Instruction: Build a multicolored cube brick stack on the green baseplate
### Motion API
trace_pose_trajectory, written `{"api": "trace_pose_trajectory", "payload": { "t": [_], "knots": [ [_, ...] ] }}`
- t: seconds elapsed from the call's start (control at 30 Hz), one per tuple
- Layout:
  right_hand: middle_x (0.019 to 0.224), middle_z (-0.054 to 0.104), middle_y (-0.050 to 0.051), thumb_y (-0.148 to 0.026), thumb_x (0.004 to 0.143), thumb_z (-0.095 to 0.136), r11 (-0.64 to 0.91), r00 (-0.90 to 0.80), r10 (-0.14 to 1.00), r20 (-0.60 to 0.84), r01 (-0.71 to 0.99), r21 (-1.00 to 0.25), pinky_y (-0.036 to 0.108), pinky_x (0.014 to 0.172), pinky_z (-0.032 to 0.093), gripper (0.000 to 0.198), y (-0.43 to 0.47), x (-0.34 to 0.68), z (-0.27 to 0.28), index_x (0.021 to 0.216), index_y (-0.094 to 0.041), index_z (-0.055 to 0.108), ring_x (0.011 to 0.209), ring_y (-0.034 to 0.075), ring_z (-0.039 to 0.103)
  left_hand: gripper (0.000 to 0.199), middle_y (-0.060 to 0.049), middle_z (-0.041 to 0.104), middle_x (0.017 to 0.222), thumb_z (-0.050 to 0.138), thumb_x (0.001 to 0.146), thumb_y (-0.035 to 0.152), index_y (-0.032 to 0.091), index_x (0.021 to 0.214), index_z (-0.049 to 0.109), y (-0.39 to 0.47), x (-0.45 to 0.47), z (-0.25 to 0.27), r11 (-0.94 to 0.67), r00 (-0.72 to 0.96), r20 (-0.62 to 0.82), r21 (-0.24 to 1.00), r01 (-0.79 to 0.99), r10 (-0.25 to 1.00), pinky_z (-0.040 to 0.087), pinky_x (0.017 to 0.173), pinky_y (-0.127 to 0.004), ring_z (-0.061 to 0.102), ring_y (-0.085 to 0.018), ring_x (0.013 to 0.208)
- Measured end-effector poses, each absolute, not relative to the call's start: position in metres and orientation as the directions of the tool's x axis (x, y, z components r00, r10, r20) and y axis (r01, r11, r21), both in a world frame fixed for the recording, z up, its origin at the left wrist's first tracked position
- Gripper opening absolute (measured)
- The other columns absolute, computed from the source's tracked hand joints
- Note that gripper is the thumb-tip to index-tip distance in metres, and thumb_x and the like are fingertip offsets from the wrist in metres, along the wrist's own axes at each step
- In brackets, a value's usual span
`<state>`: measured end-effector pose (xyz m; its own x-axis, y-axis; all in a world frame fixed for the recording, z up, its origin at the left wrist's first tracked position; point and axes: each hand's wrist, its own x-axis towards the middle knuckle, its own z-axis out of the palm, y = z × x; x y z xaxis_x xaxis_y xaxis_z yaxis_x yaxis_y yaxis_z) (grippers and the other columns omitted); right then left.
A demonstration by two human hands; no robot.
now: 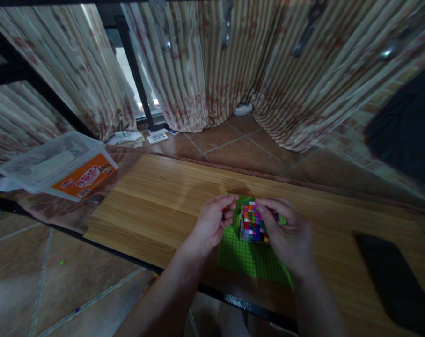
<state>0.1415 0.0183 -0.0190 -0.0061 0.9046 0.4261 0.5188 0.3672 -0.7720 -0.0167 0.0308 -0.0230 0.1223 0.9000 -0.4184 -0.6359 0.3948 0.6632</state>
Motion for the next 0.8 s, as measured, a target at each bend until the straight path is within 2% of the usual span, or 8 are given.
{"api": "trace_pose_trajectory", "payload": {
  "t": [0.27, 0.4, 0.6, 0.8],
  "knots": [
    [0.089, 0.071, 0.002, -0.031, 0.089, 0.057, 0.454, -0.167, 0.872, 0.461, 0.63, -0.63, 0.04, 0.08, 0.048, 0.015, 0.02, 0.139, -0.019, 0.092, -0.027, 0.071, 0.089, 0.021, 0.061, 0.019, 0.005, 0.049, 0.06, 0.076, 0.062, 0.024, 0.013, 0.071, 0.063, 0.028, -0.01, -0.023, 0.421, 0.126, -0.426, 0.724, -0.546, 0.896, 0.015, 0.044, -0.019, 0.031, -0.001, 0.044],
    [0.089, 0.071, 0.002, -0.027, 0.09, 0.056, 0.493, -0.222, 0.854, 0.47, 0.636, -0.594, 0.038, 0.079, 0.048, 0.015, 0.02, 0.138, -0.017, 0.092, -0.027, 0.071, 0.088, 0.02, 0.061, 0.02, 0.007, 0.043, 0.053, 0.075, 0.063, 0.025, 0.014, 0.071, 0.061, 0.026, -0.005, -0.024, 0.416, 0.101, -0.427, 0.754, -0.509, 0.898, 0.013, 0.044, -0.02, 0.027, -0.002, 0.042],
    [0.087, 0.071, 0.002, -0.024, 0.09, 0.056, 0.502, -0.223, 0.844, 0.488, 0.65, -0.57, 0.037, 0.078, 0.048, 0.015, 0.021, 0.136, -0.019, 0.091, -0.026, 0.071, 0.087, 0.02, 0.06, 0.017, 0.01, 0.034, 0.046, 0.072, 0.069, 0.025, 0.015, 0.071, 0.059, 0.025, 0.0, -0.025, 0.416, 0.087, -0.431, 0.769, -0.485, 0.898, 0.012, 0.043, -0.021, 0.024, -0.002, 0.039],
    [0.088, 0.07, 0.003, -0.023, 0.088, 0.057, 0.471, -0.176, 0.849, 0.498, 0.681, -0.561, 0.038, 0.078, 0.048, 0.014, 0.024, 0.135, -0.024, 0.09, -0.025, 0.07, 0.086, 0.021, 0.06, 0.014, 0.009, 0.038, 0.047, 0.071, 0.068, 0.022, 0.014, 0.068, 0.059, 0.024, 0.004, -0.026, 0.387, 0.042, -0.42, 0.785, -0.484, 0.906, 0.016, 0.043, -0.02, 0.024, -0.002, 0.039]
  ]
}}
